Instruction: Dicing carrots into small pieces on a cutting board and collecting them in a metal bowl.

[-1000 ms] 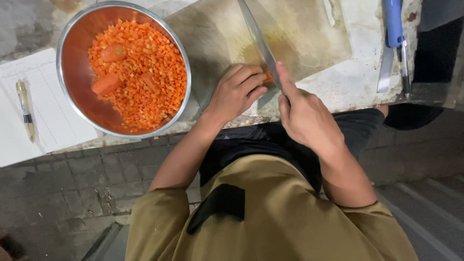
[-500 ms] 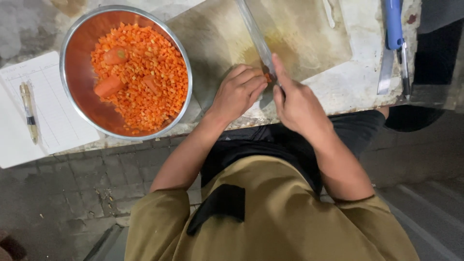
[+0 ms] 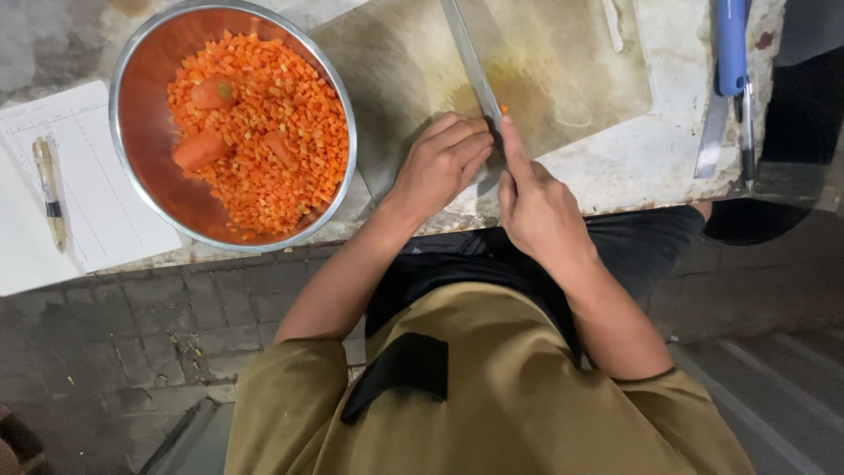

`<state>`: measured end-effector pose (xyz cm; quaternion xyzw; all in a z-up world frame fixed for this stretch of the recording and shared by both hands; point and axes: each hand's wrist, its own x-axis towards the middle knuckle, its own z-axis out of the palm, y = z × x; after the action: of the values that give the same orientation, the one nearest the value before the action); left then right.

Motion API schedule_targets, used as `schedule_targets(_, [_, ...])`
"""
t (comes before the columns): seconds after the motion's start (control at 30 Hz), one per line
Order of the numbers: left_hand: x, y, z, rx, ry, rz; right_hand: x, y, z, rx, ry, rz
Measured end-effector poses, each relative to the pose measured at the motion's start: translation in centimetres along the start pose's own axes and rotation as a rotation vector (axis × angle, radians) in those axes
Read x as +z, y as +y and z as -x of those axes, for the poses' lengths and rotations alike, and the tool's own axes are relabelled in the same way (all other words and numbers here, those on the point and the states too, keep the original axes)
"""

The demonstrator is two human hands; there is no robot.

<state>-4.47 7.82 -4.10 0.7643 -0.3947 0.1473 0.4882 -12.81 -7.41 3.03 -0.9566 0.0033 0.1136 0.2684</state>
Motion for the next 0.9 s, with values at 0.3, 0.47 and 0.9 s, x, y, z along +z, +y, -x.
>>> schedule_targets(0.3, [-1.1,0.4,0.6,-0.08,-0.021,0.028,-4.5,-2.5,-1.0,-0.007,-0.072,-0.047])
schedule_targets(0.47, [-1.4,0.6,0.3,-0.082,0.021,0.086,-4.7,-3.7,0.2,0.036,-0.125,-0.075])
schedule_targets(0.9, [-1.4,0.4,-0.2,-0.074,-0.018,0.053,-2.6,-2.0,-1.3,-0.004,-0.038,-0.074])
